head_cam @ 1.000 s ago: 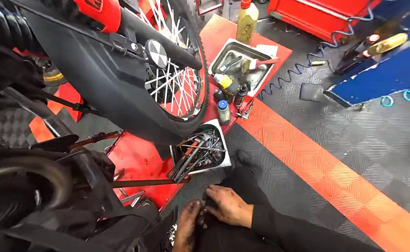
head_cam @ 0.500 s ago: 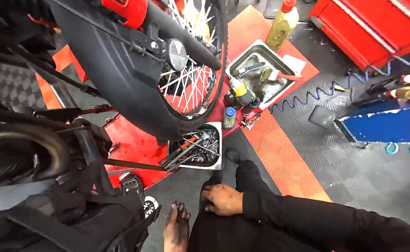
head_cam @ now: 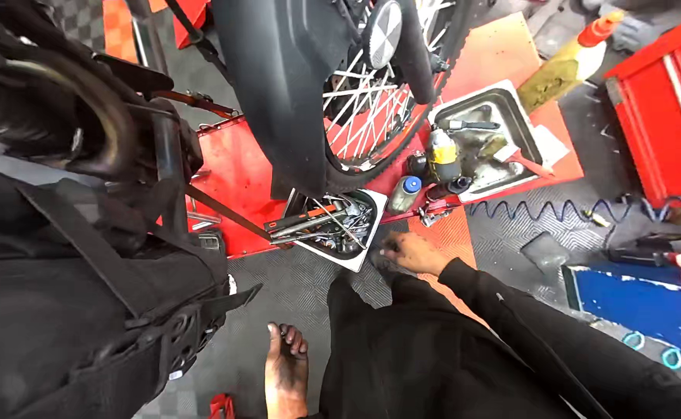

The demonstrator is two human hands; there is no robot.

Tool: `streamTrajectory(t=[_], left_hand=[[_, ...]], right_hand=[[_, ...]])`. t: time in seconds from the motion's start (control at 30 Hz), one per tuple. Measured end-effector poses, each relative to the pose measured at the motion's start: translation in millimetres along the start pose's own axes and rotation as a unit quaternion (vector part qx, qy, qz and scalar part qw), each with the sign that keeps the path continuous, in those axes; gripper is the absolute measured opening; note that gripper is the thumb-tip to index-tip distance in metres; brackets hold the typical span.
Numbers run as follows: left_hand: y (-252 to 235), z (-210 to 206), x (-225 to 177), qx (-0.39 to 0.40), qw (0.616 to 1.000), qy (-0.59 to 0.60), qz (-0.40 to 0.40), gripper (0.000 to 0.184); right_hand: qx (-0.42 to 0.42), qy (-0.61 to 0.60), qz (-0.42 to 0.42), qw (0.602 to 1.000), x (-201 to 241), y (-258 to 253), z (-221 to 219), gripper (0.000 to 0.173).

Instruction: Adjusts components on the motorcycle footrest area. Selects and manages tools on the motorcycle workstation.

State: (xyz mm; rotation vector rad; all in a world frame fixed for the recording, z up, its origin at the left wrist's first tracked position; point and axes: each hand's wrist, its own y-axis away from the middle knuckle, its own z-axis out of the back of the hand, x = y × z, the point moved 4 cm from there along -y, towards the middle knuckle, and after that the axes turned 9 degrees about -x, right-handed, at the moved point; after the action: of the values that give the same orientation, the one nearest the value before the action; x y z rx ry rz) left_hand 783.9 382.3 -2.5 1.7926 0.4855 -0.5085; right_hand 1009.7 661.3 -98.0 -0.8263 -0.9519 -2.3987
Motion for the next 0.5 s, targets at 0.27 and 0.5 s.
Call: streamTrajectory(t=[0.27,0.5], left_hand=[[2,60,23,-0.033,0.99,0.132,-0.031,0.04],[5,80,59,-0.074,0.978,0.189,-0.041,0.036]], right_hand=[[-0.054,0.062,0.047,0.996,17,-52,10,0.026],[0.138,0.201,0.135,0.96,40,0,-58,0.033]])
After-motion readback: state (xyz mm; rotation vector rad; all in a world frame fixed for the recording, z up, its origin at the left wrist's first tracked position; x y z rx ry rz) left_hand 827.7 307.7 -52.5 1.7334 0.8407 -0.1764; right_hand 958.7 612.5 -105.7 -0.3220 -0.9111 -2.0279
